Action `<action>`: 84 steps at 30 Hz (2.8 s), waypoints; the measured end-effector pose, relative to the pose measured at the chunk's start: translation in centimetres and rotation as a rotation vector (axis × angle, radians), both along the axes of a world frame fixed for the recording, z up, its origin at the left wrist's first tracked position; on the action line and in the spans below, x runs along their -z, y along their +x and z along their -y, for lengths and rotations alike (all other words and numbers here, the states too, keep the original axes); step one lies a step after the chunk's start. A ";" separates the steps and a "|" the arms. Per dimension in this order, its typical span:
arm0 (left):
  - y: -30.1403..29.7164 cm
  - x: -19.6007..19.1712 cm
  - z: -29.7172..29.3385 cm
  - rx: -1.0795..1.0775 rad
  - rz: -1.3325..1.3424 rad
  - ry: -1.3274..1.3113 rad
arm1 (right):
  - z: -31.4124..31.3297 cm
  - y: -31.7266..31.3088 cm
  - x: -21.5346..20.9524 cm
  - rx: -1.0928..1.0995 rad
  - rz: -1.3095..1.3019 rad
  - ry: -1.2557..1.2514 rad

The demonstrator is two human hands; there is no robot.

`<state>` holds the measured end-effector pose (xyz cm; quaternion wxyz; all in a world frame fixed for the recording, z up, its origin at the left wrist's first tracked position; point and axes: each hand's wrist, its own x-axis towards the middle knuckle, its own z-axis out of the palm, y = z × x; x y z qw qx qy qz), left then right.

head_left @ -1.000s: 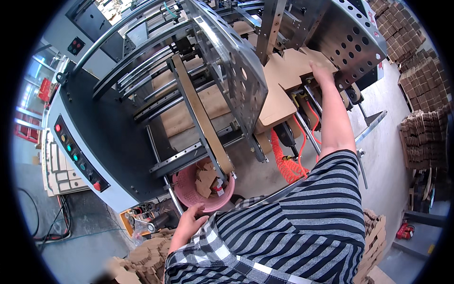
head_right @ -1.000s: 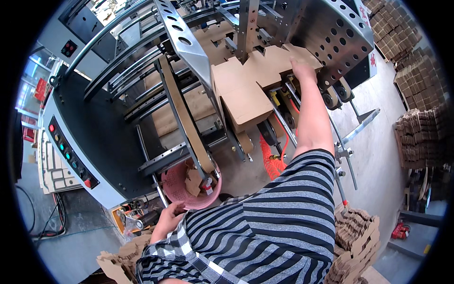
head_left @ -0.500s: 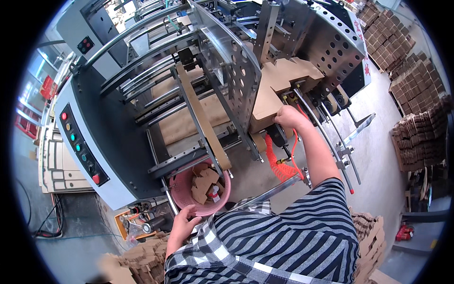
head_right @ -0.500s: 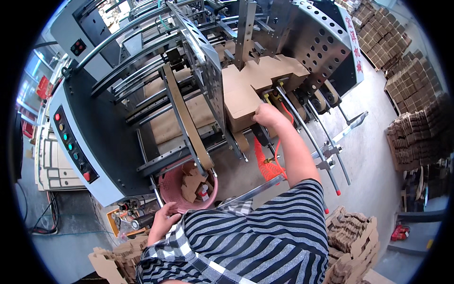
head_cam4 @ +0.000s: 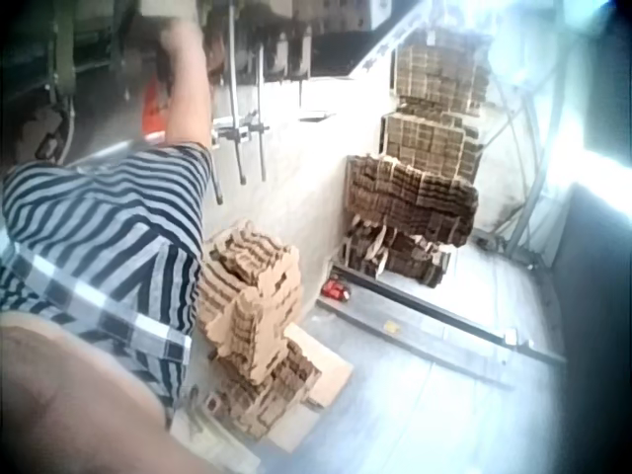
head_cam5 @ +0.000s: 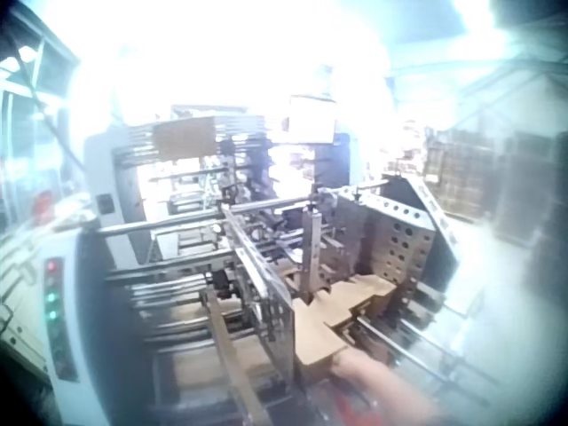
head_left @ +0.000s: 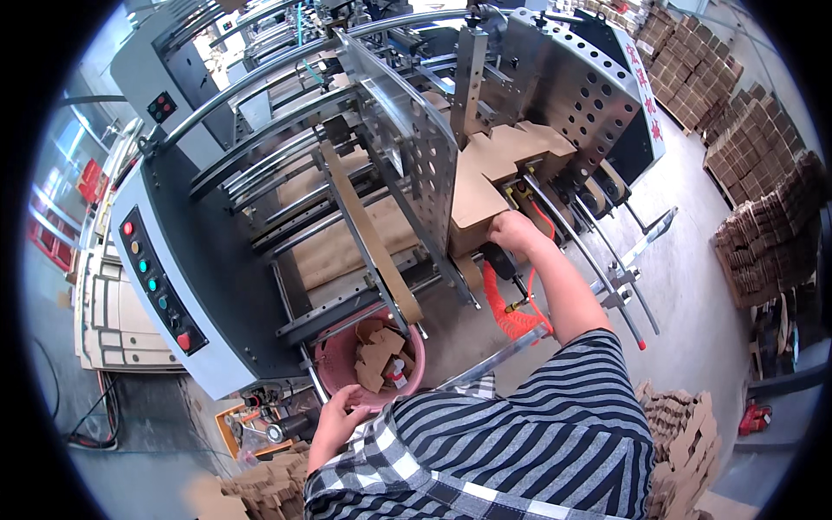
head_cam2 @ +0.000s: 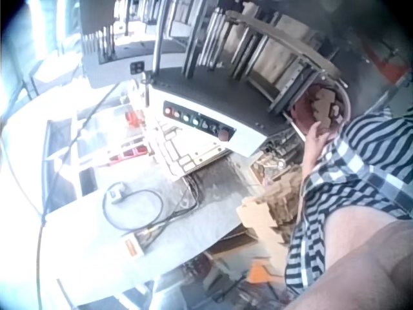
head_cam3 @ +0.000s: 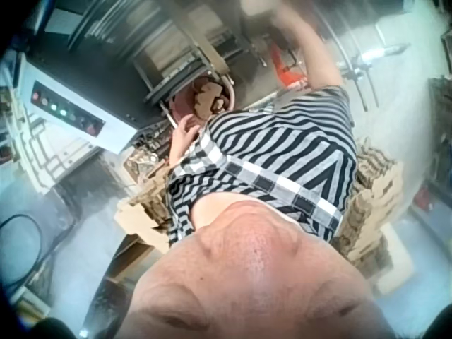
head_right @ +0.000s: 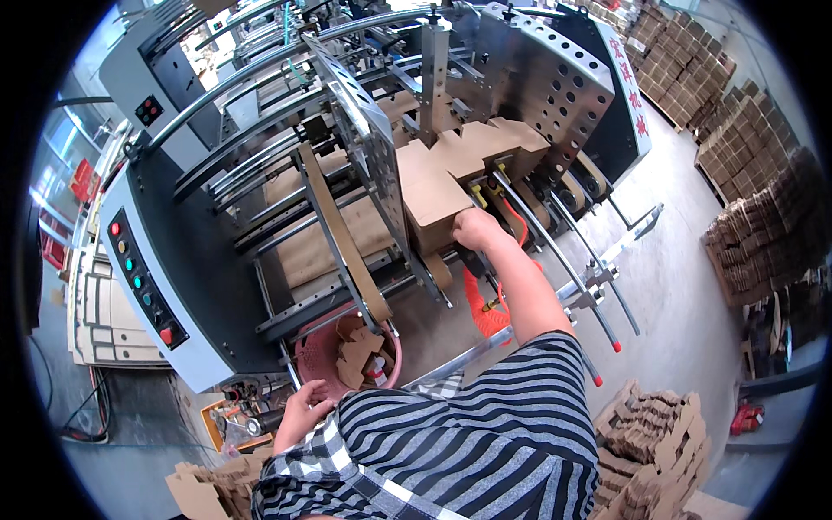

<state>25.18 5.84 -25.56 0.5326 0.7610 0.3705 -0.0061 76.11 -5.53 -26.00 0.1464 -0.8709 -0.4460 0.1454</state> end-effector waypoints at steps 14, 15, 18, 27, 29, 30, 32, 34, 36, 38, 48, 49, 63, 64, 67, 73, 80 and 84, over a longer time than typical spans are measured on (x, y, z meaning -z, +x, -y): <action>-5.4 -2.0 1.7 -0.245 0.114 0.029 | 1.2 -1.3 -1.3 0.283 0.184 0.020; -6.4 -2.0 2.1 -0.273 0.074 0.043 | 1.1 -0.3 -3.2 0.407 -0.010 0.241; -7.8 -1.1 2.2 -0.307 0.017 0.018 | 2.3 9.1 -0.7 0.916 -0.458 0.730; -2.3 -0.8 0.5 -0.205 -0.077 -0.099 | 7.2 25.9 3.2 1.364 -0.814 0.999; -1.9 -1.1 0.6 -0.191 -0.146 -0.083 | 5.3 24.6 2.5 1.304 -0.785 1.008; -1.6 -1.0 0.3 -0.163 -0.170 -0.078 | 5.2 25.1 2.6 1.297 -0.706 1.015; -2.0 -0.4 0.1 -0.174 -0.220 -0.126 | 3.4 25.2 2.1 1.409 -0.709 1.114; -2.2 -0.7 0.5 -0.186 -0.294 -0.134 | 0.0 22.5 0.2 1.432 -0.684 1.178; -0.4 -1.0 -1.2 -0.136 -0.325 -0.141 | 2.3 27.4 3.6 1.202 -0.844 1.411; -0.1 -0.4 -1.7 -0.131 -0.305 -0.153 | 0.2 29.1 4.4 1.226 -0.699 1.364; 2.0 -0.7 -2.2 -0.097 -0.282 -0.135 | -0.5 28.4 4.6 1.144 -0.907 1.393; 1.1 -0.6 -1.5 -0.127 -0.280 -0.138 | -1.4 27.0 3.7 1.113 -1.019 1.345; -5.2 -3.6 0.9 -0.382 -0.085 0.114 | -7.0 6.4 -22.3 0.159 -0.641 1.849; -5.5 -4.9 1.4 -0.389 -0.080 0.184 | -6.8 2.2 -25.4 -0.149 -0.629 1.809; -6.6 -7.6 2.8 -0.405 0.034 0.329 | -6.2 -9.4 -29.0 -0.622 -0.525 1.652; -11.3 -10.8 8.3 -0.561 0.155 0.734 | -10.1 -31.2 -25.2 -1.319 -0.728 0.931; -20.8 -14.7 19.4 -1.059 -0.006 1.081 | -14.7 -53.1 -16.4 -1.375 -0.874 0.191; -26.0 -17.1 26.0 -1.574 -0.046 1.275 | -18.5 -62.1 -12.3 -1.336 -0.741 0.275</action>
